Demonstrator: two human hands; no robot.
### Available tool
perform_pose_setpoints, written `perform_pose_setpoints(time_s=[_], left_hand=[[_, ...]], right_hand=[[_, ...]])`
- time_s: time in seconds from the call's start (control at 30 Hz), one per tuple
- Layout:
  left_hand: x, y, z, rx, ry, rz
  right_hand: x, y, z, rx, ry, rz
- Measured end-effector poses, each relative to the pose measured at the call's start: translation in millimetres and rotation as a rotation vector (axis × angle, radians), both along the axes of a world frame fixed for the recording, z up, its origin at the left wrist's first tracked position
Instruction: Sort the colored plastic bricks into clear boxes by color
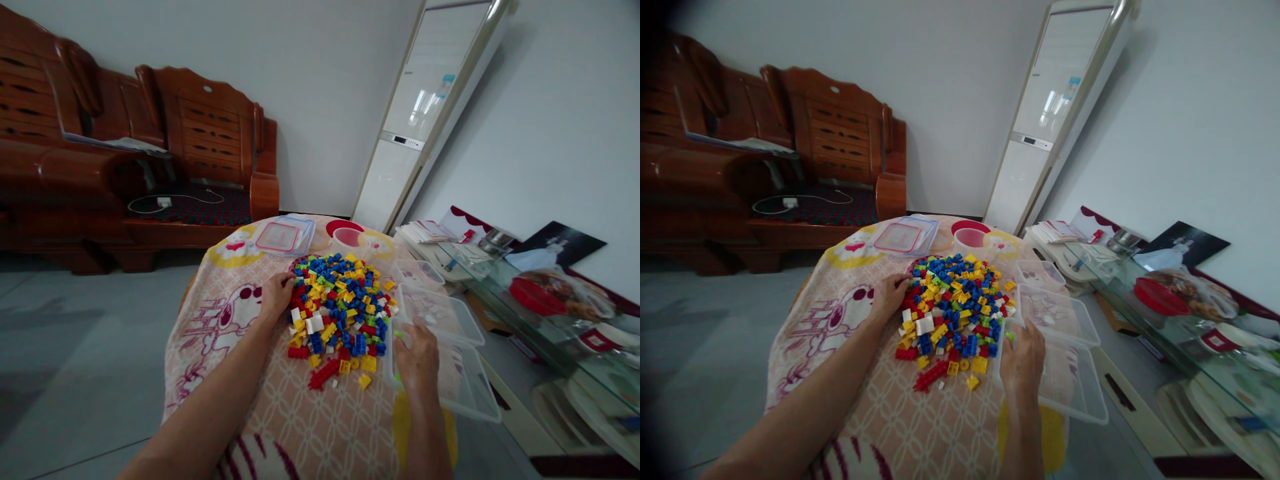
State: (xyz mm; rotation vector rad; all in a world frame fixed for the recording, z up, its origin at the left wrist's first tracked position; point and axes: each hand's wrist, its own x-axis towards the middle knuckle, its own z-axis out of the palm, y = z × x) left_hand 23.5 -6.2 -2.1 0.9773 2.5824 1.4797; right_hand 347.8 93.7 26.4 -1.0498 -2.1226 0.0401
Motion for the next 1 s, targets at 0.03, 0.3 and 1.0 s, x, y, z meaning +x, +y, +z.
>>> perform_pose_setpoints(time_s=[0.03, 0.3, 1.0], left_hand=[[0, 0, 0.2, 0.001, 0.006, -0.004], [-1, -1, -0.9, 0.0, 0.029, -0.011], [-2, -1, -1.1, 0.003, 0.026, -0.02]], right_hand=[[-2, 0, -0.3, -0.003, -0.014, 0.022], [-39, 6, 6.0, 0.023, -0.346, 0.129], [-77, 2, 14.8, -0.087, -0.692, 0.074]])
